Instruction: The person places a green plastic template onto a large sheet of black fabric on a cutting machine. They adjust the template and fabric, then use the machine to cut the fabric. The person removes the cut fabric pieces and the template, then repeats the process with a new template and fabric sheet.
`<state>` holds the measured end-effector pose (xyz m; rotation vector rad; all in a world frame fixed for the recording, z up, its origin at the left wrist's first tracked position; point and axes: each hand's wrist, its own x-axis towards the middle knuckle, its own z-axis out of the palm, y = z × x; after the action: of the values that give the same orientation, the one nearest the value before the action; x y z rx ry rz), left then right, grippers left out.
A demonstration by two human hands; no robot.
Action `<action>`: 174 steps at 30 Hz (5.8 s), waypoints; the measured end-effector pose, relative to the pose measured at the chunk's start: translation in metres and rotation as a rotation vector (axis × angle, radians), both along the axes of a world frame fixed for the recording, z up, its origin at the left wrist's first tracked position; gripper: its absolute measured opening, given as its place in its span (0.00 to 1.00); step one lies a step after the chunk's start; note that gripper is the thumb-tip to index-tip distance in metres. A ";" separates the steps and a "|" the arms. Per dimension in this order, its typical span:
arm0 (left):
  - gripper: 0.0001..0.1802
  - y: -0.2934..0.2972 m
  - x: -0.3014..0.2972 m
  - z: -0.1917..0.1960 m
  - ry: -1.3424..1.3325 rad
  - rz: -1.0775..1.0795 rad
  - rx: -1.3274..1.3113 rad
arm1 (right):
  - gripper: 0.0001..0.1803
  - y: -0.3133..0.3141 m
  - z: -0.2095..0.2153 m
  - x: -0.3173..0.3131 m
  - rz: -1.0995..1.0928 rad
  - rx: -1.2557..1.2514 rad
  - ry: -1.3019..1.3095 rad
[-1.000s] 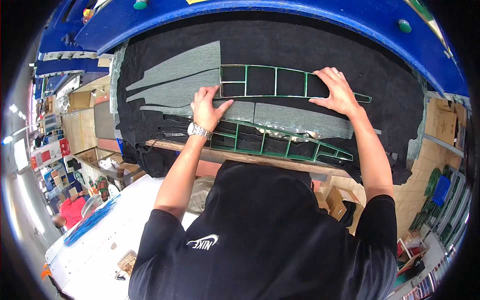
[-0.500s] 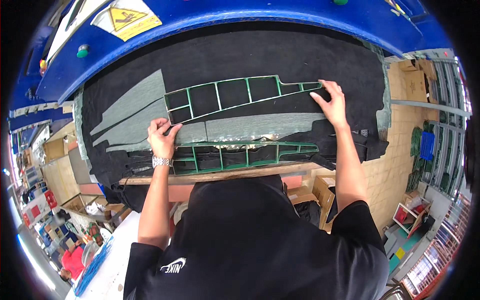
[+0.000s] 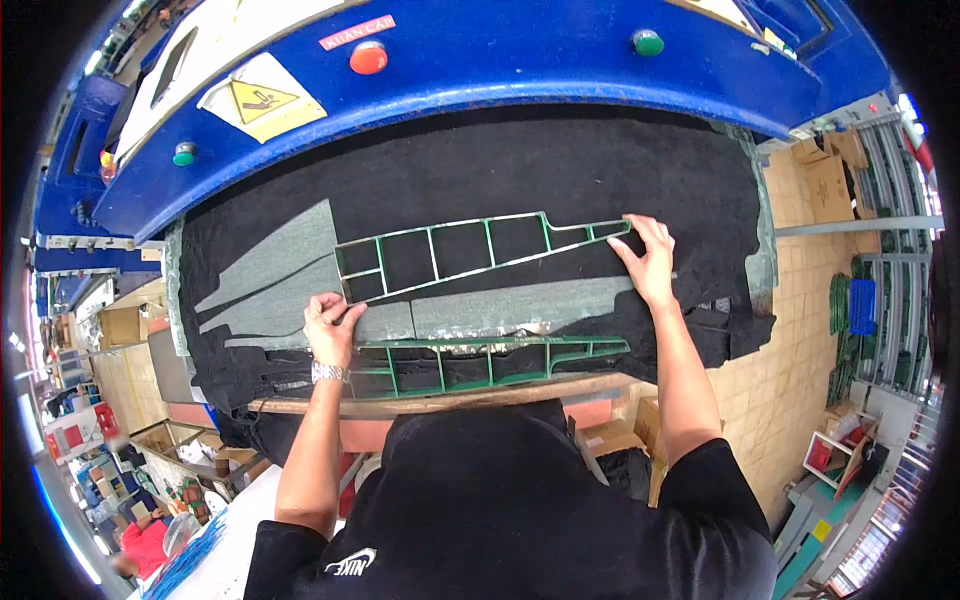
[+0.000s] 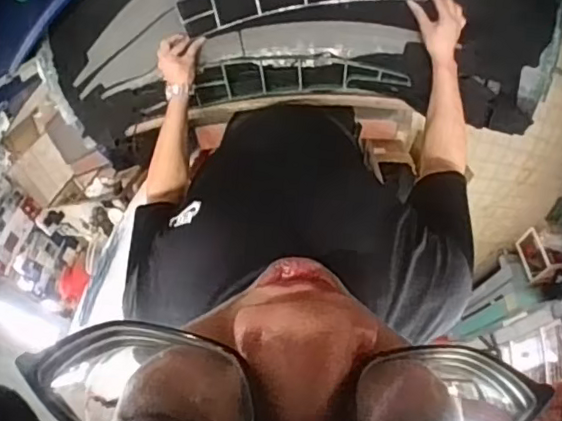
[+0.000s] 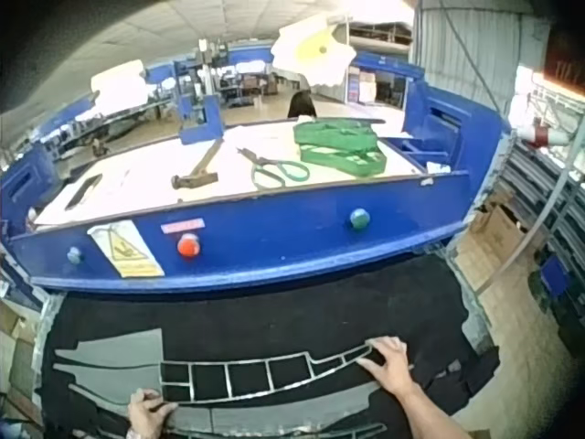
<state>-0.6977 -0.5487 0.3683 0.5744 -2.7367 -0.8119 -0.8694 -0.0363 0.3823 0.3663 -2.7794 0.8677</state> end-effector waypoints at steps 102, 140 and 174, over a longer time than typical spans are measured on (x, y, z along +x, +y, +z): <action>0.17 -0.049 -0.083 0.013 -0.130 -0.203 0.213 | 0.14 0.007 0.010 -0.075 0.020 -0.170 -0.181; 0.15 0.009 -0.054 0.057 0.150 -0.114 -0.261 | 0.14 0.023 0.028 -0.041 -0.049 -0.202 -0.026; 0.24 0.058 -0.009 0.025 0.006 -0.380 -0.084 | 0.28 -0.122 0.063 0.108 0.154 0.248 -0.177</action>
<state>-0.7066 -0.4905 0.3930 0.0314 -2.8990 -0.7675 -0.7615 -0.1584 0.4453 0.5764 -3.0660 0.6123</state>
